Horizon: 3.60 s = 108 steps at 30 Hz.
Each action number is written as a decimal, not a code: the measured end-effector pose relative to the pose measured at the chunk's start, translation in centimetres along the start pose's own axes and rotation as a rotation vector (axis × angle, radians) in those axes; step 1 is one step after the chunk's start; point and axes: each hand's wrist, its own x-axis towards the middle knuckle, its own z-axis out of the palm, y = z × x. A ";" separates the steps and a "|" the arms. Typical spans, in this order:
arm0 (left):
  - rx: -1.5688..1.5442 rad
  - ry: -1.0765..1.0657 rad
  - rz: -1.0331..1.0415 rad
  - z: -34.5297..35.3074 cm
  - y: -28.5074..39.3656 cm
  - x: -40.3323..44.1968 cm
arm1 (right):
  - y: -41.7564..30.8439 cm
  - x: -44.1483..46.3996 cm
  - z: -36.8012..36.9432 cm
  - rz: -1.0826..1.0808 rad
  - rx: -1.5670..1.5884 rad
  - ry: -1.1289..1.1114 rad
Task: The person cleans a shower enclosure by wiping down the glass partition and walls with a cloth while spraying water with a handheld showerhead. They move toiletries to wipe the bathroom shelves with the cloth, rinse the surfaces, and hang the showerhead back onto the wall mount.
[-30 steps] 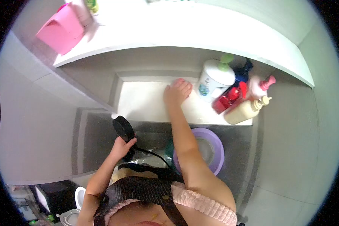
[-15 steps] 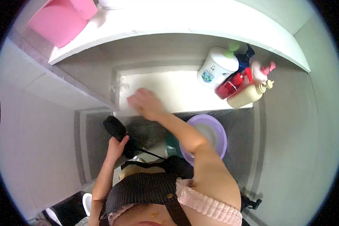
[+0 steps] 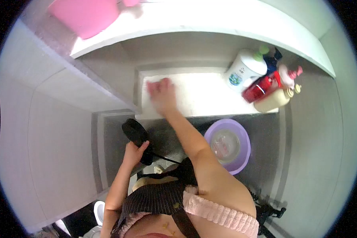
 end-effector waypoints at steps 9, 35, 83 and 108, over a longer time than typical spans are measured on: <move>0.049 -0.028 0.121 1.9 0.3 1.9 | 9.8 -11.7 -12.2 -0.032 0.078 0.068; 0.005 0.191 -0.025 -1.8 -1.2 -3.9 | 4.9 0.8 1.2 0.296 -0.212 0.004; 0.164 0.257 0.020 -5.0 5.7 -3.4 | -8.6 5.7 2.0 0.354 1.501 0.252; -0.241 0.637 -0.121 -6.2 -7.7 -12.0 | -20.1 3.2 7.7 -0.777 0.052 0.197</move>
